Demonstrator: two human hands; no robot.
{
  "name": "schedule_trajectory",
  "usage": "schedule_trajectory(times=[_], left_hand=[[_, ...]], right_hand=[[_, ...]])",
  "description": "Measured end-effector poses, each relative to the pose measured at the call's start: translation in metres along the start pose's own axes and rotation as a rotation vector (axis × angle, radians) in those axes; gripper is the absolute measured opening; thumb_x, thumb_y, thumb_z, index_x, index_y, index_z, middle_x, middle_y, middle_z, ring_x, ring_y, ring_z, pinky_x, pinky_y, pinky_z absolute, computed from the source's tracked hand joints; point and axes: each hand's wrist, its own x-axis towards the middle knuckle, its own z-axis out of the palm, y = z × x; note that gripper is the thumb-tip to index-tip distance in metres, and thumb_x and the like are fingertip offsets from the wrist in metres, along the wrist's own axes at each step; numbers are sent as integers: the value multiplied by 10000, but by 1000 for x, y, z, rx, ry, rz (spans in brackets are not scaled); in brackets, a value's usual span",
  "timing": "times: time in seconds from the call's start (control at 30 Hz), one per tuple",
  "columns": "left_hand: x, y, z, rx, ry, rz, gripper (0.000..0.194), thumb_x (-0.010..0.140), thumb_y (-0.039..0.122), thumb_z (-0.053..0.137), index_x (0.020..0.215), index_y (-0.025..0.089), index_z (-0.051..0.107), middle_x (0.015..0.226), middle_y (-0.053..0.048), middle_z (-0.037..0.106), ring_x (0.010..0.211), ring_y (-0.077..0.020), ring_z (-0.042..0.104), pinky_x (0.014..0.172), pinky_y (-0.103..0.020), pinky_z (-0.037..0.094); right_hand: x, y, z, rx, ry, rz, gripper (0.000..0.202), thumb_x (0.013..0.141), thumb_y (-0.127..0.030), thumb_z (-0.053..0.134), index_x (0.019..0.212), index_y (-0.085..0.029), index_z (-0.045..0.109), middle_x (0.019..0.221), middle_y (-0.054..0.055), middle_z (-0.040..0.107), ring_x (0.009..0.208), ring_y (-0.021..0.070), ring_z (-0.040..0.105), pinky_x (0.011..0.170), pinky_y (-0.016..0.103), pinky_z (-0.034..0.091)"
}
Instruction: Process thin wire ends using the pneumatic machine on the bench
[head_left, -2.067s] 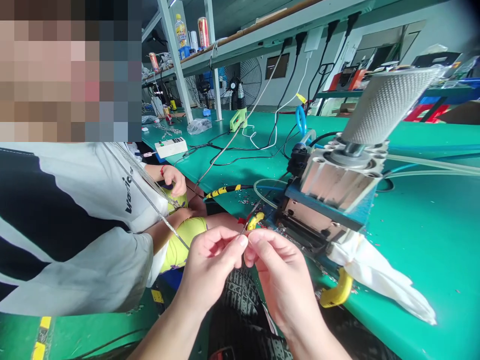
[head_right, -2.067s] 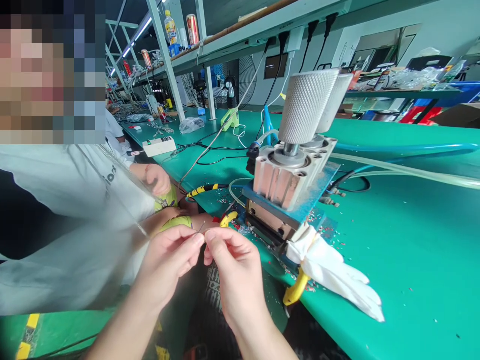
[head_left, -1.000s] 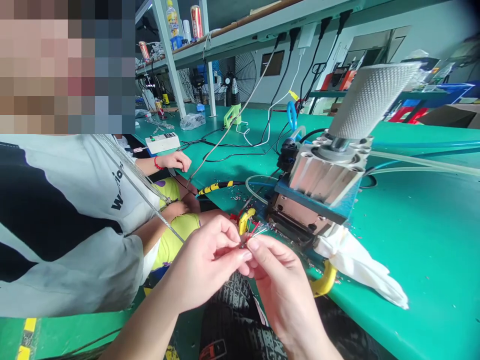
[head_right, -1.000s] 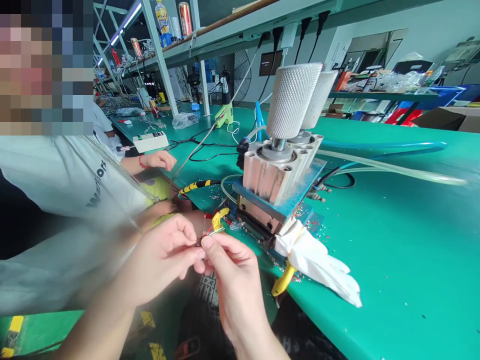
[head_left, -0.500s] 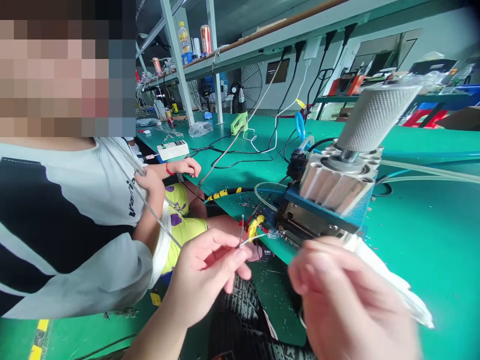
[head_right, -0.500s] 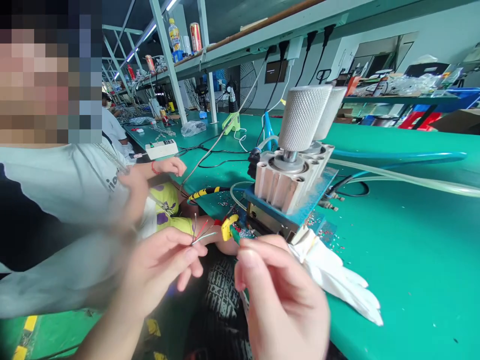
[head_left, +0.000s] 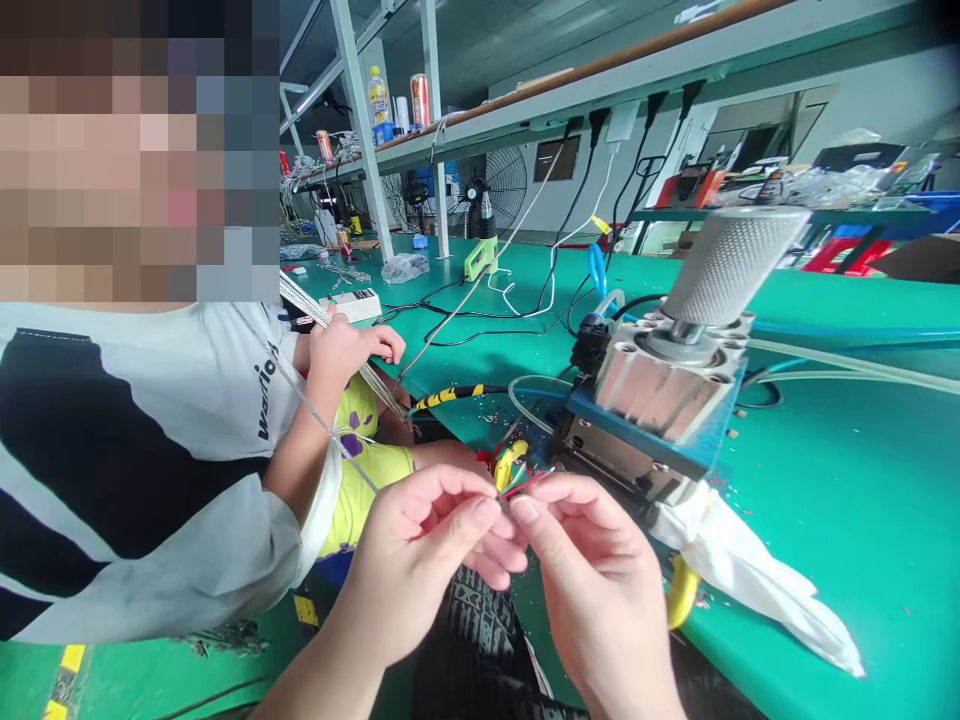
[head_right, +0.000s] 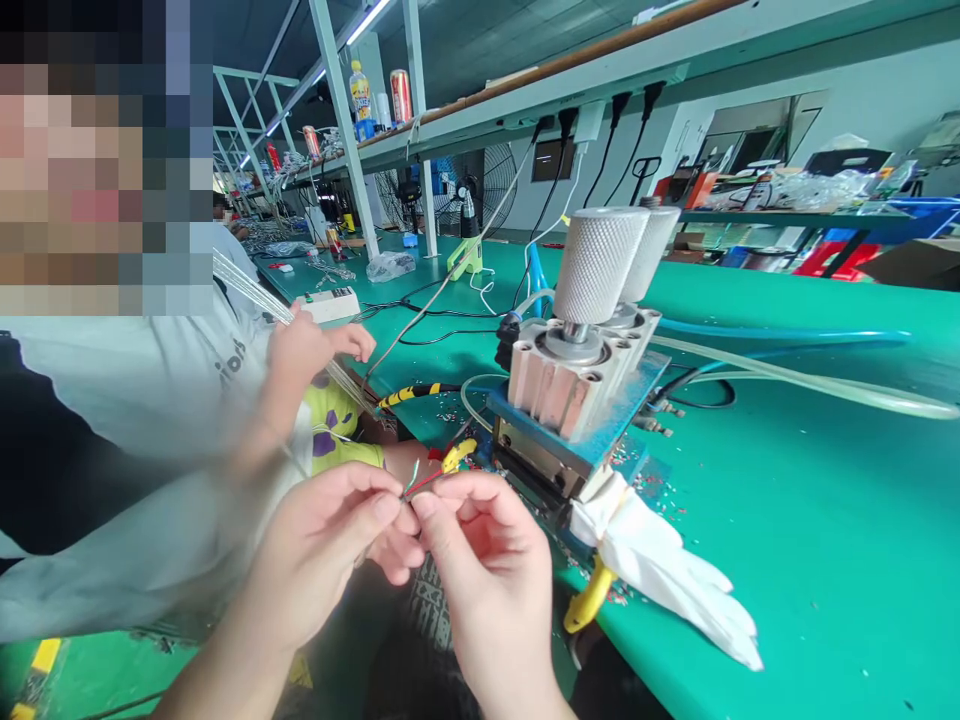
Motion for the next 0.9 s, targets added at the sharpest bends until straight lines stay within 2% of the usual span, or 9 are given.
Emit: schedule_trajectory(times=[0.13,0.3,0.57,0.63,0.8,0.9], left_hand=[[2,-1,2,11,-4,-13,202,865,312,663,900,120,613,739,-60,731,638,-146,708,560,-215,601],[4,-2,4,9,-15,-10,170,863,282,668,873,117,630,696,-41,722,628,-128,699,576,-204,597],[4,-6,4,-15,-43,-2,127,817,226,718,839,124,645,644,-18,711,600,-120,694,571,-196,590],[4,-7,4,18,-49,17,102,816,213,716,810,130,656,655,-12,708,592,-108,685,573,-191,582],[3,-11,3,137,-81,119,59,826,192,691,795,150,663,712,-7,671,637,-110,667,484,-161,496],[2,-13,2,208,-85,119,67,851,206,664,806,160,643,646,20,621,613,-82,624,509,-151,468]], right_hand=[[-1,-1,1,-40,12,-29,98,792,-143,701,797,-240,712,620,-42,670,521,32,591,552,118,542],[0,-3,-4,-114,46,-21,98,763,-169,729,822,-246,746,687,-13,661,567,63,610,526,151,544],[2,-9,-11,-182,-56,-34,72,762,-175,723,764,-243,747,728,-2,637,600,72,610,559,179,541],[2,-12,-10,-167,-86,29,34,769,-199,719,737,-210,720,685,-3,623,575,78,602,555,196,535],[3,-15,-10,-37,-85,312,245,775,-340,716,665,-145,617,549,-16,550,503,73,530,497,190,463],[4,-13,-14,-113,-55,318,236,755,-355,737,692,-140,664,571,-12,571,515,53,489,505,168,421]])
